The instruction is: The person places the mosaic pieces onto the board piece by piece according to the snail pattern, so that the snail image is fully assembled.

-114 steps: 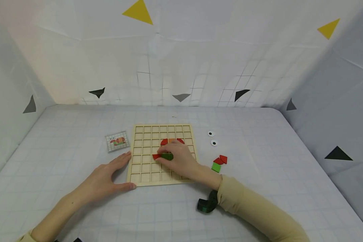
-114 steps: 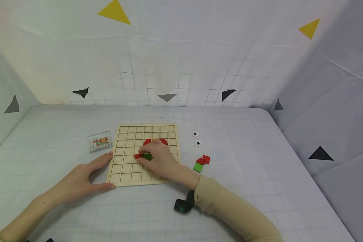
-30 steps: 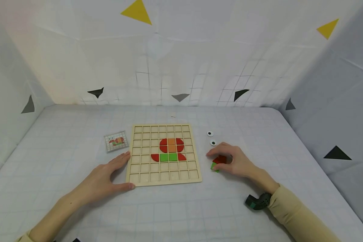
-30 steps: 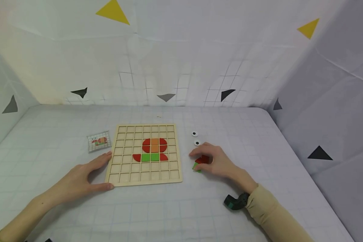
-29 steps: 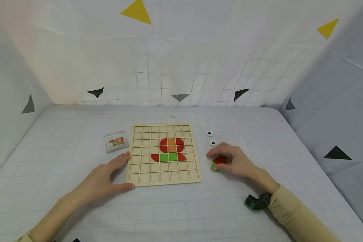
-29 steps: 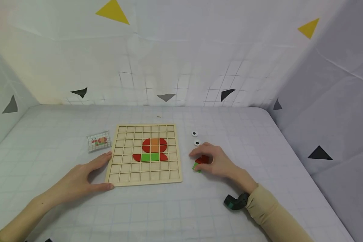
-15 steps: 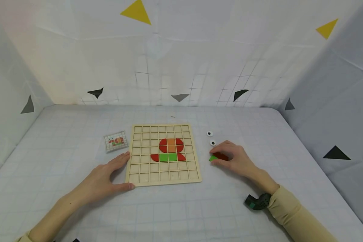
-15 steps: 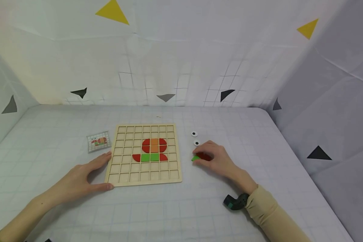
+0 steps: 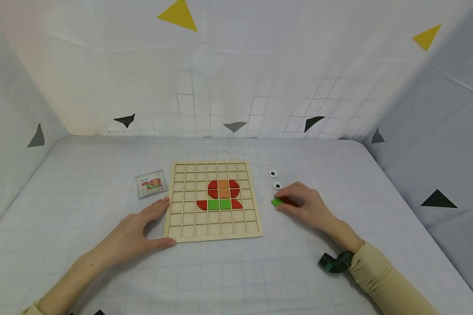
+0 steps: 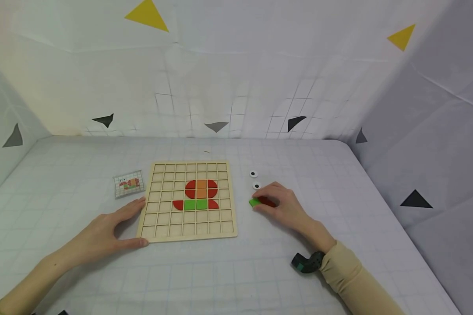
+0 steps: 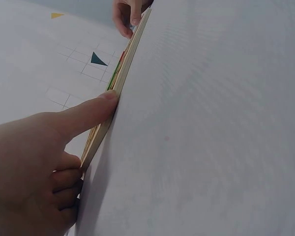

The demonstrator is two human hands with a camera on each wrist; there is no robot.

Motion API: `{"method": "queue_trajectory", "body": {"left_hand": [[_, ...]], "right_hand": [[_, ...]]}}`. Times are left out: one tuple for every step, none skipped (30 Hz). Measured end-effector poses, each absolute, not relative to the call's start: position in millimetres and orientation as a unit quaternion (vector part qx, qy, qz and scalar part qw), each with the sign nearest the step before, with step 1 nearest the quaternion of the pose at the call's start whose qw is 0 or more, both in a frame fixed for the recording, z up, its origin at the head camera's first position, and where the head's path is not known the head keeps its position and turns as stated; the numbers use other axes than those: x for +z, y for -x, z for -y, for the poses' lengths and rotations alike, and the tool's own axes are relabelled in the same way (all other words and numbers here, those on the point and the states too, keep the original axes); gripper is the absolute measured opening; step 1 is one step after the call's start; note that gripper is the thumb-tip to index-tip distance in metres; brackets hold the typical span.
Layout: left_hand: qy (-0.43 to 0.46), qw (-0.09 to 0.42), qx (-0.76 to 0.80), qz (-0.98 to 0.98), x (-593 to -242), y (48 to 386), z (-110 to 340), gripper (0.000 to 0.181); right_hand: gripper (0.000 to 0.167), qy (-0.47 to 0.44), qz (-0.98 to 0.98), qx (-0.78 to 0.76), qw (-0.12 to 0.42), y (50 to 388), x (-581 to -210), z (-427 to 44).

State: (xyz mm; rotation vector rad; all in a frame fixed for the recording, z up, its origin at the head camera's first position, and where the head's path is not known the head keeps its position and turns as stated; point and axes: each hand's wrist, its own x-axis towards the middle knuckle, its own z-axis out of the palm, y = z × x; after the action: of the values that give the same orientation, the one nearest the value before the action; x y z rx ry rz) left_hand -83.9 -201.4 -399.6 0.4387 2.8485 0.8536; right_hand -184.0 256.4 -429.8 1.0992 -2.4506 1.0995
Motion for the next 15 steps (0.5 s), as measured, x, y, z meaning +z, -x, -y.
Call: {"method": "queue_trajectory", "body": {"left_hand": [[-0.145,0.068,0.283,-0.946,-399.6,83.9,201.4,0.104],[-0.145,0.068,0.282,-0.946,-399.6,83.8,201.3,0.104],[-0.145,0.069,0.282,-0.946,-399.6,83.9,201.2,0.104],[-0.144,0.07,0.282,-0.946,-399.5,83.8,201.2,0.104],[-0.143,0.07,0.282,-0.946,-399.5,83.8,201.2,0.104],[-0.142,0.071,0.282,-0.946,-399.4,83.8,201.2,0.104],[-0.142,0.071,0.283,-0.946,-399.5,83.8,201.2,0.104],[-0.142,0.071,0.283,-0.946,-399.5,83.8,201.1,0.104],[-0.142,0.072,0.283,-0.946,-399.5,83.8,201.1,0.104],[-0.143,0.071,0.284,-0.945,-399.5,83.7,201.1,0.104],[-0.143,0.071,0.284,-0.945,-399.5,83.8,201.1,0.104],[-0.143,0.072,0.284,-0.945,-399.6,83.9,200.9,0.104],[-0.143,0.071,0.284,-0.945,-399.6,84.0,200.9,0.104],[-0.143,0.071,0.283,-0.946,-399.7,84.0,201.0,0.104],[-0.144,0.071,0.283,-0.946,-400.0,84.2,201.0,0.104]], "right_hand": [[0.037,-0.376,0.838,0.377,0.119,185.1,-431.1,-257.5],[0.037,-0.379,0.837,0.376,0.119,185.8,-432.0,-258.5],[0.037,-0.381,0.837,0.376,0.118,186.3,-432.4,-259.4],[0.037,-0.382,0.836,0.378,0.114,186.4,-432.4,-260.0],[0.037,-0.384,0.835,0.38,0.11,186.5,-432.3,-260.4],[0.037,-0.385,0.834,0.38,0.107,186.5,-432.0,-260.7],[0.036,-0.386,0.834,0.38,0.105,186.4,-431.8,-260.8],[0.035,-0.388,0.834,0.378,0.106,186.4,-431.7,-260.8],[0.035,-0.385,0.834,0.381,0.103,186.3,-431.6,-260.7],[0.034,-0.384,0.835,0.38,0.103,186.3,-431.3,-260.6],[0.033,-0.382,0.836,0.38,0.104,186.4,-431.4,-260.4],[0.033,-0.379,0.837,0.379,0.105,186.2,-431.4,-260.2],[0.033,-0.377,0.839,0.379,0.107,186.0,-431.4,-259.8],[0.033,-0.375,0.839,0.377,0.111,185.8,-431.3,-259.2],[0.033,-0.372,0.841,0.377,0.112,185.5,-431.2,-258.6]]}}
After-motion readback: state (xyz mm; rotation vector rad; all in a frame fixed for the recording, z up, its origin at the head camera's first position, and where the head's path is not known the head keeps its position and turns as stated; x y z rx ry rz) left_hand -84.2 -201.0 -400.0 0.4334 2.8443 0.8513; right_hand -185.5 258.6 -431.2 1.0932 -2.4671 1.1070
